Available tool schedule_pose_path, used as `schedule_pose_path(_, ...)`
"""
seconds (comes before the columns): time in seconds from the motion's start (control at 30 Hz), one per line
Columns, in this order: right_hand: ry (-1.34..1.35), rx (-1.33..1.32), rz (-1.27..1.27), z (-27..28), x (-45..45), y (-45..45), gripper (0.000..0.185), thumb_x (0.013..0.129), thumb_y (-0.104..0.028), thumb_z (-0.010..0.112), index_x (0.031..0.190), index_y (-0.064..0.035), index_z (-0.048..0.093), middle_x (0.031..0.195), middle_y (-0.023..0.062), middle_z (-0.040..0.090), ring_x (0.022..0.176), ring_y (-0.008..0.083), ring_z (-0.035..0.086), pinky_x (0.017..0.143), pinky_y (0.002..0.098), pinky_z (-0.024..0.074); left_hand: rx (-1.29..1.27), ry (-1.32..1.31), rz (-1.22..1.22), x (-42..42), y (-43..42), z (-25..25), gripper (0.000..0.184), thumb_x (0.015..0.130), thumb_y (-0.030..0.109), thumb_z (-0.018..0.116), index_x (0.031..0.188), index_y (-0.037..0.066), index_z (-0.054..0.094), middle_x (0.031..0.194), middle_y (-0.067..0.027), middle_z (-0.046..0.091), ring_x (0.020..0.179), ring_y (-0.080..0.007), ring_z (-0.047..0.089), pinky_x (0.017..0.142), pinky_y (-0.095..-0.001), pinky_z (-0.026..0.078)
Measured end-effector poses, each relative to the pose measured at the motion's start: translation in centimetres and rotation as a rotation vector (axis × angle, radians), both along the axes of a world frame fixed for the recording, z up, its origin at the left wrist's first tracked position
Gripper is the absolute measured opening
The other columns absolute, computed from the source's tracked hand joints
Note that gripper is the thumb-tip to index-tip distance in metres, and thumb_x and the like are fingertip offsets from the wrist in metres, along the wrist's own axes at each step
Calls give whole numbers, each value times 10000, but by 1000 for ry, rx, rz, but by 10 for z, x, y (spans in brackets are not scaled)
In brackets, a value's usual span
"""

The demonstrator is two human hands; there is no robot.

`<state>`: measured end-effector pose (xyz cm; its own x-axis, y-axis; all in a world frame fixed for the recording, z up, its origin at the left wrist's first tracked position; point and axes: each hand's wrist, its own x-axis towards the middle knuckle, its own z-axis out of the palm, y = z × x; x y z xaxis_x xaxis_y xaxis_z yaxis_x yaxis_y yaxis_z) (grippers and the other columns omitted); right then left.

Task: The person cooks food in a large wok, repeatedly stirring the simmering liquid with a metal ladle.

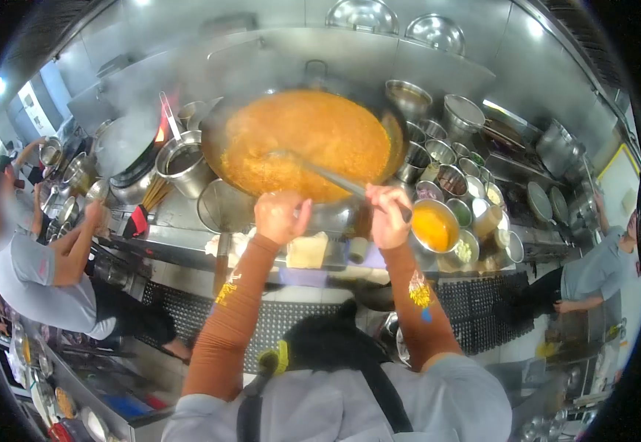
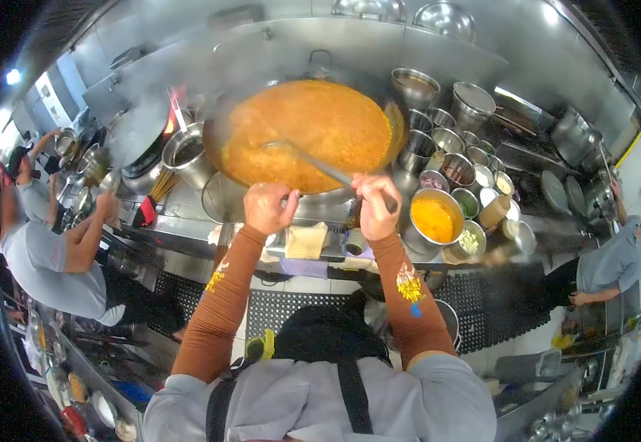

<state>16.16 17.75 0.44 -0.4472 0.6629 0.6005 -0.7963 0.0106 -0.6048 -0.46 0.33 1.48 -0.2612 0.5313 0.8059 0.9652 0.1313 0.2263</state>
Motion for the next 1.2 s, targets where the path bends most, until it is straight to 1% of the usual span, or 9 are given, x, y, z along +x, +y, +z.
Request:
schedule_pose_path(0.13,-7,154,8,4,46,10,137,980,-125,588,873,-42,568,875,116,628,943,269,615,1068,523,432,9,-18,-3,0,0,-3,226,843,223,754,663,109,679,601,-97,600,575,-333,602,570,-450,453)
schedule_pose_path(0.17,-48,275,-30,11,57,15,246,1025,-250,526,892,-49,574,891,122,632,967,279,621,1064,522,436,10,-22,-3,1,0,-2,221,842,222,754,667,108,680,606,-98,602,581,-334,605,572,-452,453)
schedule_pose_path(0.27,-55,259,52,44,88,27,361,1055,-337,435,871,-57,573,891,122,627,976,283,620,1055,512,440,13,-9,1,-3,1,-5,219,838,221,755,670,105,676,619,-103,607,596,-340,609,575,-458,453)
schedule_pose_path(0.37,-92,240,45,79,105,37,423,1061,-367,376,836,-66,568,856,115,610,931,279,603,1026,502,451,4,-2,1,-5,1,-8,228,830,221,758,659,104,664,628,-109,611,600,-344,609,576,-460,452)
schedule_pose_path(0.47,-56,309,-45,92,107,55,397,1054,-329,384,811,-72,563,833,117,593,889,278,577,996,493,458,6,2,4,-7,2,-6,231,817,213,766,646,108,651,623,-108,606,589,-339,603,566,-459,446)
schedule_pose_path(0.5,-39,296,-96,94,101,55,376,1036,-298,415,771,-71,555,785,114,575,830,271,562,957,486,474,9,4,9,-7,3,-6,232,812,209,769,641,111,647,619,-106,602,583,-336,601,561,-458,444)
schedule_pose_path(0.63,-78,424,-174,86,56,51,327,961,-229,495,694,-43,534,722,119,565,754,261,563,904,470,491,36,31,13,-11,6,-9,266,790,212,785,616,126,603,605,-80,587,552,-303,591,547,-430,425)
schedule_pose_path(0.97,-144,499,-101,44,-75,88,280,917,-167,512,685,-15,545,753,130,597,788,252,584,946,455,480,56,89,7,-17,9,-4,267,740,169,801,581,134,590,549,-62,532,490,-269,520,495,-390,362)
schedule_pose_path(1.2,-175,563,-78,44,-153,109,252,900,-125,506,684,2,525,750,130,607,771,231,581,890,417,494,71,95,2,-19,10,-4,271,739,168,802,581,138,584,549,-59,529,482,-267,512,492,-389,361)
